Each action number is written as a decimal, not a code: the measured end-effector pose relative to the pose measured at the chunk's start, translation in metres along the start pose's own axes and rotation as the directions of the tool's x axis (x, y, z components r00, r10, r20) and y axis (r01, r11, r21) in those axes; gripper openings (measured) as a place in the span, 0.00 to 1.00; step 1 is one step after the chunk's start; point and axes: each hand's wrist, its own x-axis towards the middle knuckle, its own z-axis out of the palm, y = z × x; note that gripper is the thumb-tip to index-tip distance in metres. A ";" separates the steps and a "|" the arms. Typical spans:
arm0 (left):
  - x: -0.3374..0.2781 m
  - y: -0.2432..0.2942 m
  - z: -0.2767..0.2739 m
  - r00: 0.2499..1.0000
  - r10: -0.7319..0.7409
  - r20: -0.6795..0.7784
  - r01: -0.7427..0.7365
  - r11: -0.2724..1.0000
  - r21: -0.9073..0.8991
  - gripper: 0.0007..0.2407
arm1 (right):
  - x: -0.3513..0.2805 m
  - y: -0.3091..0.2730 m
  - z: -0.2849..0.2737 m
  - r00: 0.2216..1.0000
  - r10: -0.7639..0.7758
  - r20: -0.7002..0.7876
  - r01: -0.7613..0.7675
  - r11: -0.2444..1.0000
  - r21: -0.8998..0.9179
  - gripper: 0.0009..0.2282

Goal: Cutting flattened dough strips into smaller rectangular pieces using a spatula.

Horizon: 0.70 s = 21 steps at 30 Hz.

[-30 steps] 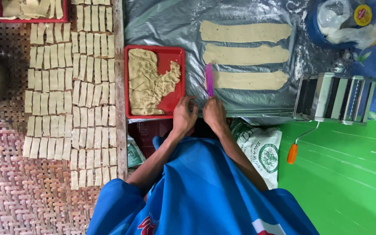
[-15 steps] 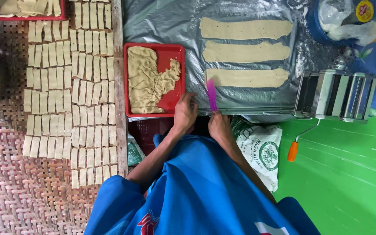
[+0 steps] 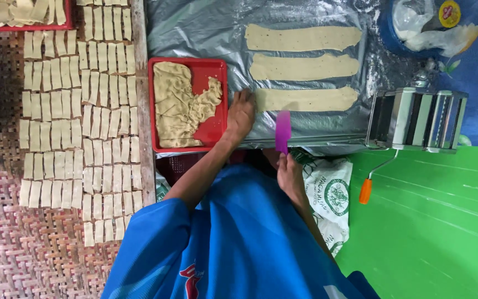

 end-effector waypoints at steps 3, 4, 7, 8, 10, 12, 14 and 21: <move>-0.008 0.012 -0.020 0.996 -0.077 -0.037 0.077 0.997 -0.020 0.07 | 0.003 0.009 -0.003 1.000 0.014 -0.023 -0.013 1.000 0.019 0.18; -0.010 0.013 -0.016 0.996 -0.086 -0.037 0.086 0.996 -0.016 0.07 | 0.002 0.006 -0.005 1.000 0.010 -0.014 -0.010 1.000 0.018 0.18; -0.019 0.009 -0.030 0.970 -0.240 -0.047 0.229 0.959 -0.169 0.08 | 0.005 -0.003 -0.010 1.000 -0.027 0.004 0.027 0.997 0.067 0.18; -0.024 0.007 -0.052 0.958 -0.269 -0.099 0.226 0.922 -0.313 0.07 | 0.007 -0.004 -0.011 0.999 -0.040 0.003 0.040 0.998 0.051 0.18; -0.034 -0.007 -0.081 0.939 -0.309 -0.148 0.216 0.869 -0.445 0.06 | 0.014 0.003 -0.007 0.998 -0.054 0.010 0.054 0.998 0.037 0.18; -0.041 -0.032 -0.098 0.880 -0.410 -0.241 0.315 0.883 -0.349 0.08 | 0.027 0.017 0.001 0.997 -0.078 0.013 0.079 0.997 -0.013 0.17; -0.047 -0.042 -0.107 0.867 -0.427 -0.258 0.328 0.877 -0.350 0.09 | 0.038 0.021 0.006 0.996 -0.088 0.012 0.088 0.996 -0.011 0.16; -0.058 -0.041 -0.100 0.883 -0.438 -0.167 0.426 0.899 -0.105 0.05 | 0.046 -0.057 -0.007 0.998 -0.033 0.048 0.041 0.983 -0.181 0.18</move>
